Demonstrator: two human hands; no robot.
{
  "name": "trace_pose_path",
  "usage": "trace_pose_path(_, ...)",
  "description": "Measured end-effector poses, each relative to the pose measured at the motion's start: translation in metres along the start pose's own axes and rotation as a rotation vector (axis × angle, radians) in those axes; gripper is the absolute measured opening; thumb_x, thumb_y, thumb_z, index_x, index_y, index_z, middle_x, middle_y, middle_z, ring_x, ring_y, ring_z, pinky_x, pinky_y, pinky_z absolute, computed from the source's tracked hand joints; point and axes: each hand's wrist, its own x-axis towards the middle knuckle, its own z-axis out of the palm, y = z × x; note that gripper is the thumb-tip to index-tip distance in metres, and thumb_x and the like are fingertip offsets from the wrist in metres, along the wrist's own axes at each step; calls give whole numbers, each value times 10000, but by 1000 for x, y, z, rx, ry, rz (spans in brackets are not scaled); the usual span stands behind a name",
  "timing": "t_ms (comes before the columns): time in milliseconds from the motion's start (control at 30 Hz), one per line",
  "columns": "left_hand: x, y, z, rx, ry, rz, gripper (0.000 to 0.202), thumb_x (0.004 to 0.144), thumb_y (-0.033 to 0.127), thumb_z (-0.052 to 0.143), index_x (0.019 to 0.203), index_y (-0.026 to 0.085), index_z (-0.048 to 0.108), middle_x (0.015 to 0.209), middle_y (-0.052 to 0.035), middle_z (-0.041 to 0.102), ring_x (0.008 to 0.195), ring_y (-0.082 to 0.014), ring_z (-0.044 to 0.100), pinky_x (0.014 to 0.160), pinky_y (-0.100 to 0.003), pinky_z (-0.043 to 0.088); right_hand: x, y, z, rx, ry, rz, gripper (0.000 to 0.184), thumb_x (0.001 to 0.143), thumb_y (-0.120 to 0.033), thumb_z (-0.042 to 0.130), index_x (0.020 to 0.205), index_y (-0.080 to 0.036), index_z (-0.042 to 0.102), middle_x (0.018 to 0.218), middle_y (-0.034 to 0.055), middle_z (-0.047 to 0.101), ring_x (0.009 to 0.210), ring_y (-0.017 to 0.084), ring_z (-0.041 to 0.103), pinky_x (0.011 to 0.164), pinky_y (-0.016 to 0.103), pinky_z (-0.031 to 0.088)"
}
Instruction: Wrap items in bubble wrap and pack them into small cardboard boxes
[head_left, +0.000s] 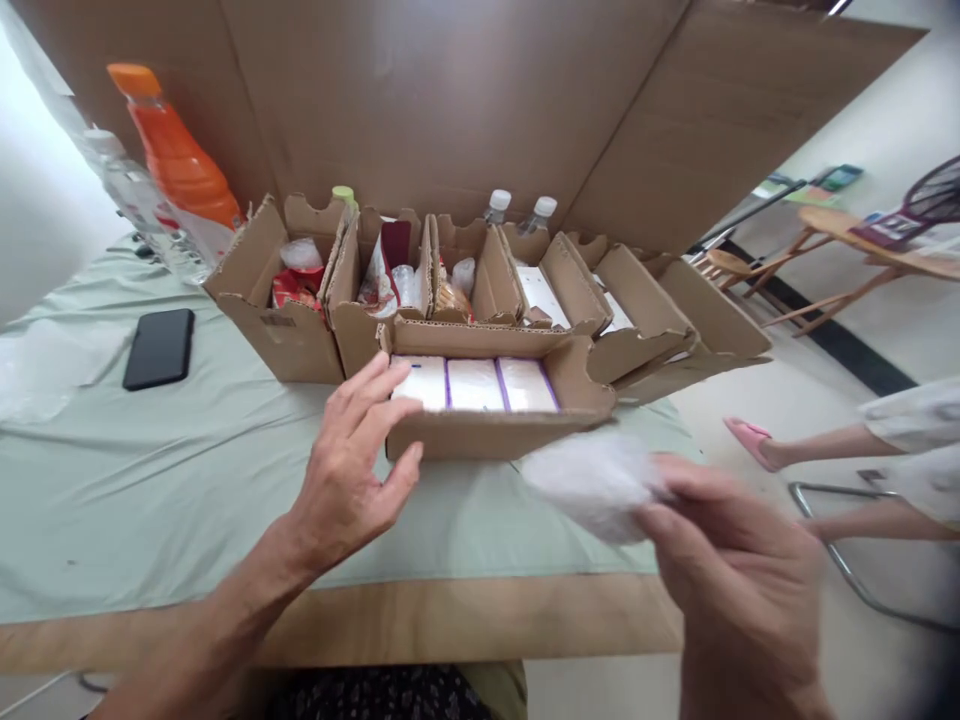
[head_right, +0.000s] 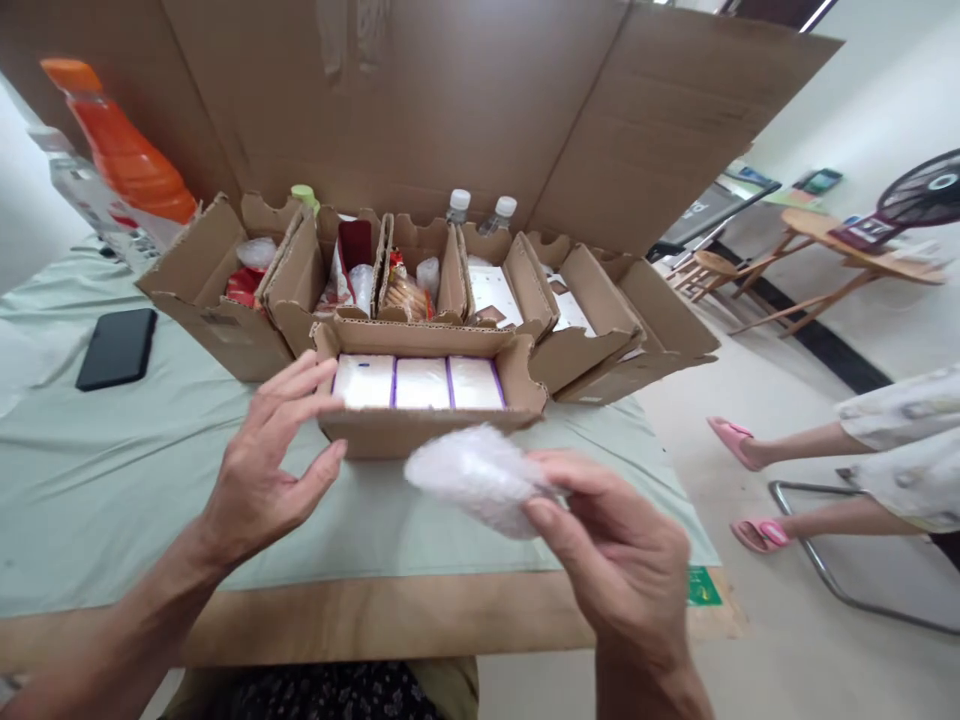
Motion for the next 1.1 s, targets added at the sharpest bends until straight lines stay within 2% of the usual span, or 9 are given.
trace_pose_path(133, -4, 1, 13, -44, -27, -32, 273, 850, 43, 599, 1019, 254, 641, 1541, -69, 534, 1487, -355, 465, 1181, -620, 439, 13, 14, -12, -61, 171, -4, 156, 882, -293, 815, 1035, -264, 814, 936, 71, 795, 739, 181, 736, 587, 276, 600)
trace_pose_path(233, -18, 7, 9, -15, 101, -101, 470, 840, 105, 673, 1261, 312, 636, 1606, -62, 455, 1477, -363, 466, 1180, -634, 441, 13, 18, -5, -42, 198, 7, 138, 887, -298, 809, 1022, -270, 811, 952, 73, 788, 796, 201, 741, 633, 313, 608)
trace_pose_path(333, -38, 18, 0, -92, 212, -201, 620, 850, 212, 725, 1422, 397, 573, 1447, -59, 586, 1287, -335, 617, 1057, -586, 561, 9, 8, 16, -25, 107, -99, 257, 919, -226, 753, 1158, -320, 761, 1038, 44, 779, 935, 225, 740, 762, 380, 622)
trace_pose_path(433, -60, 30, -2, -380, 4, -377, 508, 895, 376, 739, 1388, 342, 621, 1239, -84, 706, 1108, -319, 694, 916, -501, 630, 1, -2, 50, -144, -126, -334, 401, 892, -126, 742, 1243, -311, 681, 1014, 17, 771, 889, 190, 720, 770, 360, 589)
trace_pose_path(533, -73, 38, 3, -686, -158, -661, 448, 913, 464, 744, 1305, 265, 661, 1137, -79, 768, 993, -279, 739, 848, -401, 635, -16, -4, 85, -223, -338, -463, 305, 923, -283, 758, 1201, -241, 641, 998, 54, 778, 859, 206, 723, 780, 386, 557)
trace_pose_path(633, -77, 42, 3, -868, -160, -868, 358, 922, 425, 736, 1213, 221, 697, 1052, -64, 795, 931, -244, 755, 826, -342, 617, -37, -2, 108, -169, -325, -349, 292, 974, -401, 696, 1193, -218, 634, 992, 82, 776, 880, 227, 727, 795, 395, 551)
trace_pose_path(833, -99, 29, -7, -1115, -176, -1031, 369, 801, 313, 751, 1143, 174, 746, 1095, -98, 794, 1044, -304, 735, 936, -409, 572, -69, 5, 111, 151, -206, 174, 94, 1002, -248, 620, 970, -238, 708, 837, 5, 745, 737, 150, 690, 674, 262, 542)
trace_pose_path(967, -111, 5, -22, -1238, -40, -960, 643, 782, 396, 718, 1405, 270, 627, 1344, -93, 715, 1282, -349, 639, 1065, -502, 512, -79, 3, 101, 321, -84, 369, 112, 995, -327, 650, 977, -237, 716, 839, 0, 728, 730, 134, 671, 675, 243, 553)
trace_pose_path(1100, -100, 4, -51, -771, -23, -562, 869, 804, 442, 800, 1585, 346, 430, 1661, -58, 438, 1577, -338, 309, 1306, -525, 196, -71, -19, 94, 147, -347, 98, 83, 979, -203, 653, 991, -237, 728, 883, 14, 757, 776, 144, 694, 701, 256, 550)
